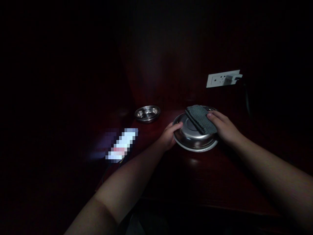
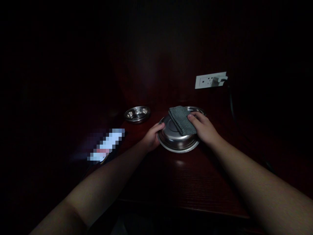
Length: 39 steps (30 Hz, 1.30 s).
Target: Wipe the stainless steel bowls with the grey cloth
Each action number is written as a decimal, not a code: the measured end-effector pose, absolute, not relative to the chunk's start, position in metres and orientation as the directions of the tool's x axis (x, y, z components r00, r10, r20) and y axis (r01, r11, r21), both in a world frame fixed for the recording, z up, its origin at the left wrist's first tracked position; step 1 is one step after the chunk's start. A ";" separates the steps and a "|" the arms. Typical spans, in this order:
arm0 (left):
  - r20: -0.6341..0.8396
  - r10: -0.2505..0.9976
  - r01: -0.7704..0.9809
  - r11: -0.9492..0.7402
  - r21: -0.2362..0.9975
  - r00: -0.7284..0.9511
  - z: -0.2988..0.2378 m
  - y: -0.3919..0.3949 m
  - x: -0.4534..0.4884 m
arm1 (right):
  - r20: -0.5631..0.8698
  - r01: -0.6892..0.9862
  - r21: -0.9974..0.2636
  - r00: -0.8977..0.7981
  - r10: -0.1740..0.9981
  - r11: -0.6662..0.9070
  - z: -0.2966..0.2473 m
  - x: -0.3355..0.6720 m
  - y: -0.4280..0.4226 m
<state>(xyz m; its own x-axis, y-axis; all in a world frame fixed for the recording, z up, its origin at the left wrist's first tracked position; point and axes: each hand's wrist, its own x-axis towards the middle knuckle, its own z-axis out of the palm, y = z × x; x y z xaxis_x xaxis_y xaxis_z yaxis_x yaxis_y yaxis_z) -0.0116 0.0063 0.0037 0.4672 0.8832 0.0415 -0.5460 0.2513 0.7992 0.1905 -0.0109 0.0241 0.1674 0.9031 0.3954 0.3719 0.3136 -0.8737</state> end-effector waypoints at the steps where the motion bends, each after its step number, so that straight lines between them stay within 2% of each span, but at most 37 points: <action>1: 0.040 0.884 -0.549 0.253 0.797 0.465 0.003 0.007 -0.012 | 0.401 0.370 -0.872 0.164 0.901 0.320 0.023 0.191 -0.010; 13: 0.050 0.877 -0.600 0.284 0.748 0.477 0.002 0.007 -0.013 | 0.385 0.318 -0.893 0.174 0.906 0.319 0.018 0.194 -0.005; 25: 0.108 0.883 -0.642 0.243 0.727 0.457 0.003 0.009 -0.016 | 0.444 0.281 -0.881 0.214 0.870 0.380 0.018 0.192 -0.004; 30: 0.050 0.872 -0.616 0.302 0.728 0.487 0.001 0.011 -0.015 | 0.437 0.299 -0.882 0.231 0.870 0.364 0.017 0.193 -0.004; 34: -0.046 0.832 -0.531 0.394 0.750 0.554 0.001 0.010 -0.015 | 0.438 0.330 -0.878 0.267 0.858 0.346 0.019 0.194 -0.004; 39: -0.122 0.823 -0.467 0.430 0.773 0.555 0.003 0.008 -0.015 | 0.424 0.334 -0.884 0.272 0.864 0.328 0.018 0.196 -0.002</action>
<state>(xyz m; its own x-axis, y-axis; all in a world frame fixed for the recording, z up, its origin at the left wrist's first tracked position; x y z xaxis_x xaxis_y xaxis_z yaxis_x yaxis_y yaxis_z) -0.0147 0.0079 0.0030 0.5547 0.8230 -0.1224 -0.4673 0.4299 0.7725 0.1958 -0.0024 0.0176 0.2724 0.8639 0.4237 0.3337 0.3282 -0.8837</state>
